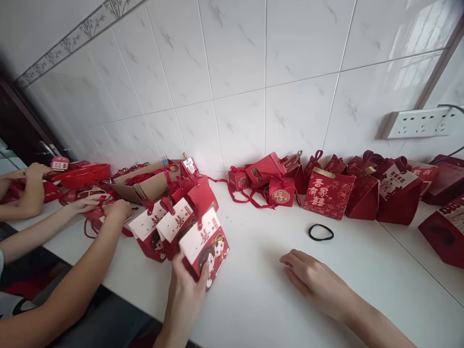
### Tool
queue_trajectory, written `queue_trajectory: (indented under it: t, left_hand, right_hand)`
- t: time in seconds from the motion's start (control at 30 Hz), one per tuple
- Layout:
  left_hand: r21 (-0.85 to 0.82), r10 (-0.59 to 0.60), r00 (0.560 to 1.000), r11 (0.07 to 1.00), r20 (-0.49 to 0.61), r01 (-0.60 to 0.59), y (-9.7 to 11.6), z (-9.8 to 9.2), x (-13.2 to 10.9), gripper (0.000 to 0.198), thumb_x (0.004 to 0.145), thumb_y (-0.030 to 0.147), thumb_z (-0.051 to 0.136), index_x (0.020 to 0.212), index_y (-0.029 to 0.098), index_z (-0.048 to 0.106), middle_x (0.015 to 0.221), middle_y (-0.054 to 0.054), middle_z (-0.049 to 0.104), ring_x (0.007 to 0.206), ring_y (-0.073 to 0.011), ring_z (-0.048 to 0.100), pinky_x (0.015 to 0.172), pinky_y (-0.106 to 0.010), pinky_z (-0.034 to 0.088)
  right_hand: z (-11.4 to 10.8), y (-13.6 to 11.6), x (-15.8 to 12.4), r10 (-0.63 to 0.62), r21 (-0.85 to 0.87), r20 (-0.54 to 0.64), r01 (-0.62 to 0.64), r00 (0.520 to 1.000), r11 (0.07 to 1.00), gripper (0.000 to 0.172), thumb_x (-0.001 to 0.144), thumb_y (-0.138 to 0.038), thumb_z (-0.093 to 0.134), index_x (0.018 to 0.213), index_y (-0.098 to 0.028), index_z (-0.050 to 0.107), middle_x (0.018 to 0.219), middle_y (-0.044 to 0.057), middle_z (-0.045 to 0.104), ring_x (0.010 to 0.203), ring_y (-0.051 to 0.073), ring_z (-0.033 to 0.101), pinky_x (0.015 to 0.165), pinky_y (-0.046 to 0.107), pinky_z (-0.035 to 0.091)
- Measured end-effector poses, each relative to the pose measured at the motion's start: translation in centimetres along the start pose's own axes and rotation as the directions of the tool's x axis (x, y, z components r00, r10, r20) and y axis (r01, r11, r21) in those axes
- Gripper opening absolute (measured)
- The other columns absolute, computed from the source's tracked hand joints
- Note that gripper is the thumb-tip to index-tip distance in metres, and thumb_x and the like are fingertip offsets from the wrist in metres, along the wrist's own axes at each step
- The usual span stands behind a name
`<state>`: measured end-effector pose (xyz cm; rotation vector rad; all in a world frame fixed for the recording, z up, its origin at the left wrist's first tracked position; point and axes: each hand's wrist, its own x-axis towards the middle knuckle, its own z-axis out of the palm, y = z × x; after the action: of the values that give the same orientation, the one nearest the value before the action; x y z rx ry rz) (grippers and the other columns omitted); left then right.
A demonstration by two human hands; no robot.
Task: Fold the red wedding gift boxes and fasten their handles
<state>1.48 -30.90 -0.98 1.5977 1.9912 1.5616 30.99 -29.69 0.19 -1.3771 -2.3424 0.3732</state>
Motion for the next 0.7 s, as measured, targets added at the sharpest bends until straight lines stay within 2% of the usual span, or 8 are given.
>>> queue_trajectory:
  t: [0.07,0.13,0.2,0.33,0.47,0.6,0.67,0.7]
  left_hand:
    - [0.078,-0.106,0.994,0.991,0.021,0.104,-1.1,-0.9,-0.6,0.073,0.067,0.064,0.062,0.117,0.016,0.040,0.106,-0.019,0.062,0.091,-0.0353,0.066,0.070,-0.049,0.057]
    - [0.124,-0.143,0.989,0.981,-0.041,0.147,-1.6,-1.2,-0.7,0.078,0.065,0.068,0.061,0.118,0.015,0.040,0.104,-0.019,0.062,0.092,-0.0368,0.065,0.071,-0.050,0.056]
    - [0.159,-0.098,0.990,0.981,-0.099,0.113,-1.7,-1.3,-0.5,0.079,0.066,0.069,0.058,0.120,0.013,0.040,0.106,-0.020,0.061,0.095,-0.0376,0.063,0.073,-0.051,0.055]
    - [0.243,0.052,0.991,0.970,-0.125,-0.020,-1.8,-1.3,0.1,0.076,0.075,0.064,0.052,0.126,0.009,0.038,0.114,-0.023,0.058,0.103,-0.0391,0.059,0.080,-0.055,0.052]
    - [0.308,0.072,0.992,0.951,-0.101,-0.038,-2.0,-1.2,1.2,0.072,0.080,0.057,0.049,0.128,0.005,0.036,0.112,-0.024,0.057,0.101,-0.0389,0.059,0.081,-0.055,0.051]
    - [0.298,0.069,0.994,0.954,-0.084,-0.041,-2.1,-1.3,2.0,0.072,0.083,0.051,0.050,0.134,0.002,0.032,0.114,-0.024,0.054,0.105,-0.0383,0.057,0.083,-0.054,0.052]
    - [0.349,0.156,0.977,0.932,-0.144,-0.098,-1.3,-1.4,2.0,0.075,0.083,0.048,0.053,0.137,0.001,0.030,0.118,-0.026,0.051,0.113,-0.0412,0.051,0.088,-0.058,0.047]
    - [0.383,0.232,0.954,0.912,-0.187,-0.147,-0.5,-1.4,1.8,0.076,0.083,0.047,0.055,0.138,0.001,0.030,0.121,-0.027,0.048,0.117,-0.0426,0.048,0.092,-0.061,0.044]
  right_hand:
    - [0.1,0.0,0.0,0.004,-0.011,0.008,-0.004,1.000,1.000,0.032,0.095,-0.023,0.031,0.097,-0.019,0.062,0.095,0.010,0.066,0.078,0.022,0.066,0.069,0.040,0.056]
    - [0.2,0.0,0.0,-0.008,-0.026,0.009,0.008,1.000,1.000,0.032,0.095,-0.023,0.030,0.092,-0.019,0.062,0.092,0.010,0.065,0.077,0.022,0.065,0.068,0.040,0.055]
    - [0.3,0.0,0.0,-0.025,-0.032,0.000,0.025,1.000,0.999,0.032,0.095,-0.023,0.031,0.088,-0.019,0.062,0.089,0.010,0.065,0.075,0.023,0.065,0.067,0.040,0.055]
    - [0.3,0.1,0.1,-0.046,-0.020,-0.014,0.046,0.999,0.999,0.031,0.094,-0.022,0.032,0.086,-0.019,0.061,0.087,0.010,0.065,0.073,0.022,0.063,0.066,0.038,0.054]
    - [0.3,0.0,0.2,-0.040,-0.031,0.004,0.040,0.999,0.999,0.031,0.094,-0.021,0.031,0.085,-0.019,0.061,0.087,0.010,0.064,0.074,0.022,0.062,0.067,0.039,0.053]
    - [0.5,-0.1,0.2,-0.045,-0.057,-0.007,0.045,0.999,0.997,0.031,0.093,-0.020,0.032,0.079,-0.019,0.059,0.083,0.009,0.063,0.070,0.021,0.060,0.063,0.038,0.051]
    - [0.6,-0.1,0.3,-0.059,-0.061,-0.027,0.057,0.998,0.996,0.030,0.093,-0.020,0.033,0.077,-0.019,0.058,0.081,0.009,0.062,0.069,0.020,0.059,0.062,0.037,0.050]
    - [0.7,-0.1,0.3,-0.065,-0.060,-0.035,0.062,0.997,0.996,0.030,0.093,-0.020,0.034,0.076,-0.019,0.058,0.081,0.008,0.062,0.069,0.020,0.059,0.063,0.036,0.049]
